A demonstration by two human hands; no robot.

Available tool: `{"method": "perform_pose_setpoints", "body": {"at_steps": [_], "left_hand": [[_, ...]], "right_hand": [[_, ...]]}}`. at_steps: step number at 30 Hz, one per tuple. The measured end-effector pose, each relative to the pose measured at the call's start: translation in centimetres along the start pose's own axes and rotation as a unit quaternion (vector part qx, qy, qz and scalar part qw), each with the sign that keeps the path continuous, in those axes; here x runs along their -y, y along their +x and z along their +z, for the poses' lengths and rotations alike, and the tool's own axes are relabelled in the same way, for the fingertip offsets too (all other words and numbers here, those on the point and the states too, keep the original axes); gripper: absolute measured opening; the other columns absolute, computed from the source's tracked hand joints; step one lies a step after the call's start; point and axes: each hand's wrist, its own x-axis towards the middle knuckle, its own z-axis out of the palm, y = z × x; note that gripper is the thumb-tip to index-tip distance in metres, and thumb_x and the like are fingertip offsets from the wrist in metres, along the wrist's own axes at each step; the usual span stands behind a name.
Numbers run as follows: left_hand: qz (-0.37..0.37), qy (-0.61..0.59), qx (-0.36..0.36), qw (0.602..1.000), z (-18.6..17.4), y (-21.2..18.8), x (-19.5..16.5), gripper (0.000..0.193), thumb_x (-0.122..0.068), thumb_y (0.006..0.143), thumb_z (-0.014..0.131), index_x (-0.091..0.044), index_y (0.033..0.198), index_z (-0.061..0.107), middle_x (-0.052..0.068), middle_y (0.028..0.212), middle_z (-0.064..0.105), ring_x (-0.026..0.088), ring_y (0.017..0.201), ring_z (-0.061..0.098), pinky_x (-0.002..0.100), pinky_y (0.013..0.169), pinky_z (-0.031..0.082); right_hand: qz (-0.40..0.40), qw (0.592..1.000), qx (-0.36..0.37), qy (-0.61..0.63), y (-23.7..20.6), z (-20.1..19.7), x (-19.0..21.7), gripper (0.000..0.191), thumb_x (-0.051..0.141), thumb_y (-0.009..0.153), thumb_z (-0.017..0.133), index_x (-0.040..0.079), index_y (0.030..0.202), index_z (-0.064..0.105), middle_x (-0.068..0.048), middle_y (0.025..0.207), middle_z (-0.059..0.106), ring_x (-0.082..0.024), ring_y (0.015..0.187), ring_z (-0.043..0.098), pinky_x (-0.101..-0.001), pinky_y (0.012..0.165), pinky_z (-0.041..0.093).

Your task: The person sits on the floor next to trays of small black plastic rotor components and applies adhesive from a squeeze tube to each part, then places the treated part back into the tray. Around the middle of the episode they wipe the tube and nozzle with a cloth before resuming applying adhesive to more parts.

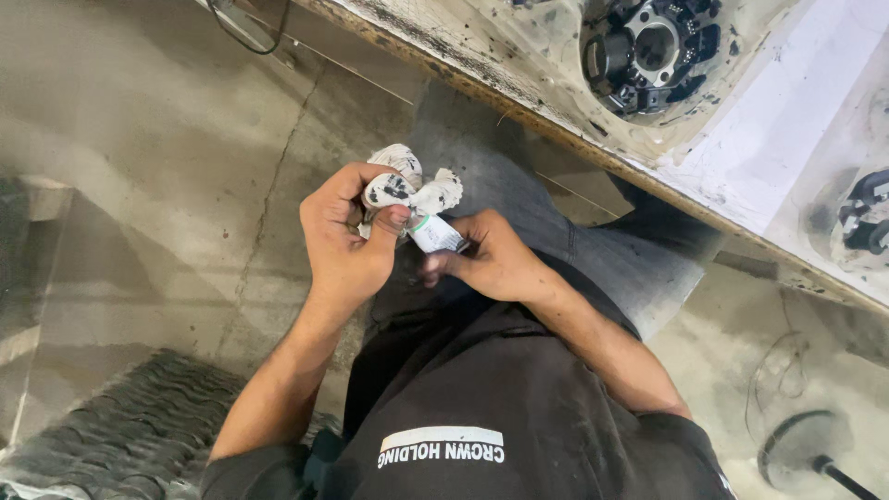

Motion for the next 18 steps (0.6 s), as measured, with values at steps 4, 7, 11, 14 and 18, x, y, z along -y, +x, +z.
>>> {"method": "perform_pose_setpoints", "body": {"at_steps": [4, 7, 11, 14, 18], "left_hand": [[0.001, -0.008, 0.006, 1.0, 0.28, 0.06, -0.06, 0.014, 0.001, 0.1, 0.073, 0.003, 0.111, 0.065, 0.0, 0.097, 0.067, 0.004, 0.089, 0.061, 0.019, 0.078, 0.052], [-0.003, -0.015, 0.006, 1.0, 0.12, 0.17, -0.29, 0.013, 0.0, 0.1, 0.072, 0.003, 0.111, 0.065, 0.0, 0.097, 0.067, 0.005, 0.088, 0.062, 0.019, 0.078, 0.053], [-0.001, -0.033, 0.014, 0.999, 0.0, 0.22, -0.41, 0.013, -0.001, 0.101, 0.072, 0.003, 0.112, 0.064, 0.001, 0.1, 0.068, 0.006, 0.091, 0.063, 0.021, 0.083, 0.054], [0.002, -0.035, 0.018, 0.999, 0.19, 0.31, -0.2, 0.014, -0.002, 0.101, 0.072, 0.003, 0.112, 0.064, 0.001, 0.099, 0.067, 0.006, 0.091, 0.062, 0.021, 0.083, 0.053], [0.02, -0.005, 0.014, 1.0, 0.24, 0.58, 0.1, 0.014, -0.001, 0.101, 0.073, 0.004, 0.112, 0.065, 0.002, 0.099, 0.068, 0.007, 0.092, 0.061, 0.022, 0.085, 0.053]], "right_hand": [[-0.01, 1.0, -0.007, 0.026, 0.0, 0.19, -0.43, 0.018, 0.012, 0.096, 0.075, -0.006, 0.096, 0.073, -0.008, 0.084, 0.075, -0.014, 0.08, 0.071, -0.0295, 0.076, 0.06], [-0.025, 0.999, -0.005, 0.035, -0.2, 0.22, -0.28, 0.019, 0.015, 0.099, 0.069, -0.004, 0.102, 0.071, -0.006, 0.09, 0.075, -0.013, 0.086, 0.072, -0.0282, 0.082, 0.059], [-0.044, 0.999, 0.006, 0.031, -0.33, 0.0, -0.07, 0.022, 0.017, 0.101, 0.063, -0.003, 0.106, 0.07, -0.006, 0.095, 0.077, -0.013, 0.091, 0.073, -0.0281, 0.085, 0.059], [-0.054, 0.998, -0.027, -0.028, -0.23, -0.07, -0.19, 0.023, 0.018, 0.102, 0.065, -0.004, 0.098, 0.073, -0.008, 0.087, 0.077, -0.014, 0.083, 0.072, -0.0297, 0.078, 0.058], [-0.062, 0.997, -0.025, -0.028, -0.27, -0.1, -0.18, 0.025, 0.019, 0.103, 0.065, -0.003, 0.096, 0.073, -0.008, 0.087, 0.077, -0.015, 0.083, 0.072, -0.0302, 0.079, 0.058]]}}
